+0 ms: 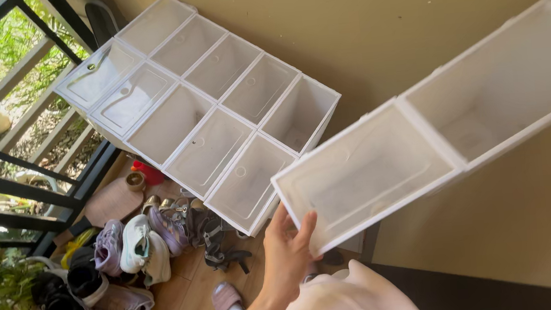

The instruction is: The person stacks white plastic shoe rack drawer modules on the floor, fitting panels and drawers together to build the rack beside a pile of shoes, then lifts and positions the assembled rack upright against the wall.

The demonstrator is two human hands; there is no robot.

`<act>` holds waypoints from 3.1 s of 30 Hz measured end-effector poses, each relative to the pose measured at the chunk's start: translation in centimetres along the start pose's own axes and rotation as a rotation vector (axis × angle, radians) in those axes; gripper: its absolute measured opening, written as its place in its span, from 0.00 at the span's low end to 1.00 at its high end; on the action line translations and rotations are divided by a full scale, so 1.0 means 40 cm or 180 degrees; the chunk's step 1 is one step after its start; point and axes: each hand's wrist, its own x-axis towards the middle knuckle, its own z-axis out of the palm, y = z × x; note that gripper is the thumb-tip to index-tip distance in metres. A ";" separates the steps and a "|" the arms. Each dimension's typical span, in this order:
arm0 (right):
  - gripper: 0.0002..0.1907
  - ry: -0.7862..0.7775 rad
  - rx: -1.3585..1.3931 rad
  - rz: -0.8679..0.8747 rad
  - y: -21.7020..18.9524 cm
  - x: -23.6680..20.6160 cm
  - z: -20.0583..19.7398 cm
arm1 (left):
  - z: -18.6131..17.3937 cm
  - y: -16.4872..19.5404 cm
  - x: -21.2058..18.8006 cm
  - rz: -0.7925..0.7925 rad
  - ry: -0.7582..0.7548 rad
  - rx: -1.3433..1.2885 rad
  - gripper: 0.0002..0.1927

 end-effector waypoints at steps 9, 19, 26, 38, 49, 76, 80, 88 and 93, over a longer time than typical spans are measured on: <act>0.19 -0.0678 -0.0163 0.0140 0.130 0.007 0.447 | 0.043 -0.411 0.198 0.0280 0.0701 -0.0381 0.28; 0.19 -0.1031 0.0426 -0.0147 -0.016 -0.013 0.787 | 0.003 -0.574 0.279 -0.0268 0.1465 -0.0022 0.30; 0.20 -0.1061 0.0715 -0.0358 -0.049 -0.002 0.891 | 0.013 -0.576 0.308 -0.0422 0.1807 0.0380 0.32; 0.16 -0.1151 0.1116 -0.0482 -0.087 -0.010 0.871 | 0.025 -0.557 0.280 -0.0285 0.1686 -0.0156 0.30; 0.16 -0.0990 0.1179 -0.0460 -0.077 0.027 0.857 | 0.038 -0.472 0.268 -0.0420 0.1820 0.0189 0.28; 0.14 -0.0922 0.1207 -0.0360 -0.160 0.127 0.937 | 0.057 -0.412 0.322 -0.0600 0.2052 -0.0483 0.26; 0.15 -0.0926 0.1145 -0.0319 -0.137 0.107 0.939 | 0.086 -0.428 0.316 -0.0536 0.2110 -0.0483 0.27; 0.15 -0.0860 0.1297 -0.0499 -0.119 0.089 0.963 | 0.077 -0.523 0.345 -0.0183 0.2094 -0.0309 0.26; 0.16 -0.0894 0.1132 -0.0628 -0.149 0.067 0.977 | 0.041 -0.552 0.355 0.0195 0.2163 -0.0203 0.28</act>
